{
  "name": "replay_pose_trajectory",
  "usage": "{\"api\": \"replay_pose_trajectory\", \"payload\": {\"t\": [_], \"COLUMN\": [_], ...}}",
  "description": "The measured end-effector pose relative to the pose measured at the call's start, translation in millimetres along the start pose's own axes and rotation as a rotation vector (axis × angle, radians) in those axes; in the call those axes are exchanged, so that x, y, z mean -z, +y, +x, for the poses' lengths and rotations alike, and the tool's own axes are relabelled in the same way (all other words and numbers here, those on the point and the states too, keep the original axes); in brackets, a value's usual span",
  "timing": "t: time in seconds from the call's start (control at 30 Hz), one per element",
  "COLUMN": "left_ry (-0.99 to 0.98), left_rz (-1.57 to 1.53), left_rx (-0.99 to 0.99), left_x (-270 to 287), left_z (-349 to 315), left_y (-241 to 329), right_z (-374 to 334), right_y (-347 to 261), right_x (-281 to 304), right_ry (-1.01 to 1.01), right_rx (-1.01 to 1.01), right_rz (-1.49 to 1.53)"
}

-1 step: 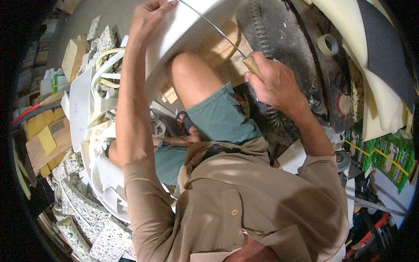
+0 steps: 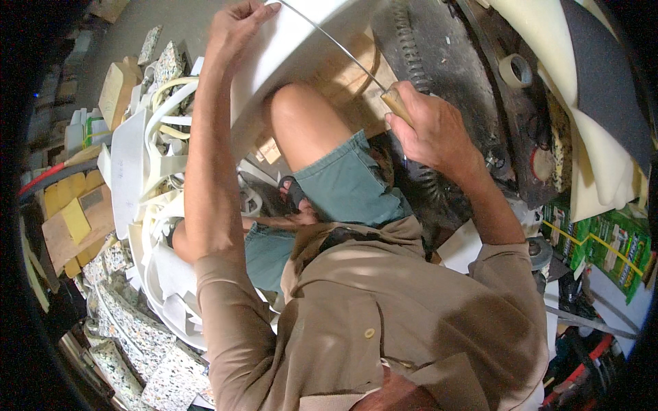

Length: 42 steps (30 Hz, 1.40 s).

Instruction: The person applies adhesive to a curved wooden piece using a spray gun, then presses a white foam strip onto the glued surface. The person repeats this process with additional foam strips, aligning and smoothing them along the wood.

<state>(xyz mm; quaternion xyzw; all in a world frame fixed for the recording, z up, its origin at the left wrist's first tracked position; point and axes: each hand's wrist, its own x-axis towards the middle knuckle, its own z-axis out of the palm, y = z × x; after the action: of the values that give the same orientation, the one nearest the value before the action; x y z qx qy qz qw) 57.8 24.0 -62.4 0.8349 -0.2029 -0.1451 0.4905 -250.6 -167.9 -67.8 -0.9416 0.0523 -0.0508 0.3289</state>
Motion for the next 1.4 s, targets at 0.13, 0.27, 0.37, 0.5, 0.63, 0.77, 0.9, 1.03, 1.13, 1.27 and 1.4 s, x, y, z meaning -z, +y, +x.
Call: {"api": "replay_pose_trajectory", "payload": {"t": [0.13, 0.27, 0.37, 0.5, 0.63, 0.77, 0.9, 1.03, 1.13, 1.27, 1.4], "left_ry": [0.032, 0.027, 0.005, 0.069, 0.047, 0.021, 0.008, 0.044, 0.082, 0.14, -0.136], "left_rz": [0.046, -0.019, -0.005, 0.02, -0.031, -0.05, -0.052, -0.076, -0.018, 0.358, 0.587], "left_rx": [-0.039, 0.04, 0.033, 0.071, 0.052, 0.038, 0.039, 0.005, -0.021, -0.185, -0.101], "left_x": [-5, -6, -6, -8, -7, -6, -6, -2, 1, -7, -31], "left_z": [-4, -6, -7, -9, -10, -11, -12, -11, -5, 14, 33], "left_y": [12, 24, 28, 28, 27, 29, 30, 26, 25, 44, 78], "right_z": [20, 36, 39, 24, 0, 12, 40, 23, -9, -40, -47], "right_y": [0, -6, -11, -10, -6, -8, -17, -17, -9, 8, 55], "right_x": [4, 4, 1, 0, 4, 7, 7, 11, 12, 0, -28], "right_ry": [-0.008, -0.057, -0.074, -0.041, -0.024, -0.039, -0.036, -0.029, 0.09, 0.302, 0.349], "right_rx": [0.006, -0.069, -0.103, -0.086, -0.087, -0.079, -0.075, -0.069, -0.021, -0.193, -0.517], "right_rz": [0.0, 0.001, -0.004, -0.005, 0.016, -0.003, -0.04, 0.023, 0.096, 0.271, 0.248]}}
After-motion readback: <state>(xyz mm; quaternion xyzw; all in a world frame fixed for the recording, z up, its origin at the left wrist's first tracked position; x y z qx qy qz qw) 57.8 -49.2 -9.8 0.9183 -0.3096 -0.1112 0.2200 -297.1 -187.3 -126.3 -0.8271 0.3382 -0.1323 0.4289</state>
